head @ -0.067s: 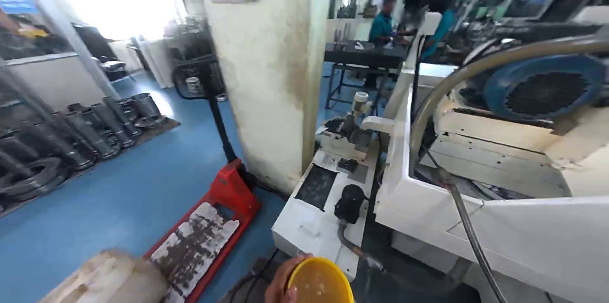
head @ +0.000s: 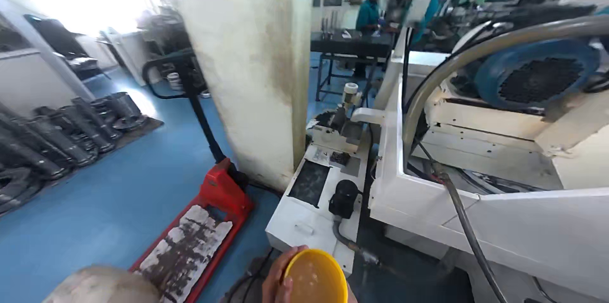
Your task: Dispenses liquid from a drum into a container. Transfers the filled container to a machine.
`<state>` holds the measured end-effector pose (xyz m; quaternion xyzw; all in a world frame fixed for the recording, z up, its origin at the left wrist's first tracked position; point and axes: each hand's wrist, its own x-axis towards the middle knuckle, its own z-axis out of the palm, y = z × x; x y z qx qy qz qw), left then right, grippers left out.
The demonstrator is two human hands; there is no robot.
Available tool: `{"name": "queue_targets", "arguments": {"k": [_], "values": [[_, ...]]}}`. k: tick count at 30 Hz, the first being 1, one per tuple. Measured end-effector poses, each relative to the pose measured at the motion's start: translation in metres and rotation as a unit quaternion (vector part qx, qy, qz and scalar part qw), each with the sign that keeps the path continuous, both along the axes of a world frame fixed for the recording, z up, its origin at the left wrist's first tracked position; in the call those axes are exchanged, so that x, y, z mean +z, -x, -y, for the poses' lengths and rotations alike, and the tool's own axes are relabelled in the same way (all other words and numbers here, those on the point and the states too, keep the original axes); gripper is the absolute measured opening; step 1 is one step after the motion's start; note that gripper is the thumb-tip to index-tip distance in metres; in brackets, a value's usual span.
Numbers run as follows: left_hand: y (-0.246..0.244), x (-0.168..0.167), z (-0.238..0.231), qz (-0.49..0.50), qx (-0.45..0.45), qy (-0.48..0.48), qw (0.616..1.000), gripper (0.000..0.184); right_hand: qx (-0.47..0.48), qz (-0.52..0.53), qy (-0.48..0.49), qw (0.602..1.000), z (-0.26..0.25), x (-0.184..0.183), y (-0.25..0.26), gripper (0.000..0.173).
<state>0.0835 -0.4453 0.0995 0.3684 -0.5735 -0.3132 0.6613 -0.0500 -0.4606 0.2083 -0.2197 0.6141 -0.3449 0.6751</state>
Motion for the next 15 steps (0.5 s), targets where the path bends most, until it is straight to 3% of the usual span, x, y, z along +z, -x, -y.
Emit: {"name": "queue_targets", "arguments": {"k": [1, 2, 3, 4, 8, 15], "values": [[-0.003, -0.006, 0.025, -0.003, -0.007, -0.005, 1.0, 0.056, 0.025, 0.053, 0.086, 0.995, 0.017, -0.05, 0.015, 0.045], [-0.005, -0.013, 0.05, -0.01, -0.013, -0.01, 1.0, 0.058, 0.045, 0.07, 0.237, 0.968, 0.033, -0.123, 0.025, 0.047], [-0.007, -0.021, 0.075, -0.022, -0.023, -0.015, 0.999, 0.058, 0.034, 0.078, 0.272, 0.959, 0.054, -0.169, 0.029, 0.048], [-0.009, -0.031, 0.1, -0.033, -0.036, -0.023, 0.999, 0.056, 0.02, 0.08, 0.258, 0.963, 0.076, -0.189, 0.027, 0.048], [-0.024, -0.075, 0.195, -0.033, -0.077, -0.051, 0.995, 0.051, -0.022, 0.066, 0.152, 0.986, 0.165, -0.213, 0.007, 0.044], [-0.051, -0.195, 0.348, 0.022, -0.115, -0.118, 0.986, 0.053, -0.055, 0.025, 0.134, 0.989, 0.291, -0.346, -0.02, 0.033]]}}
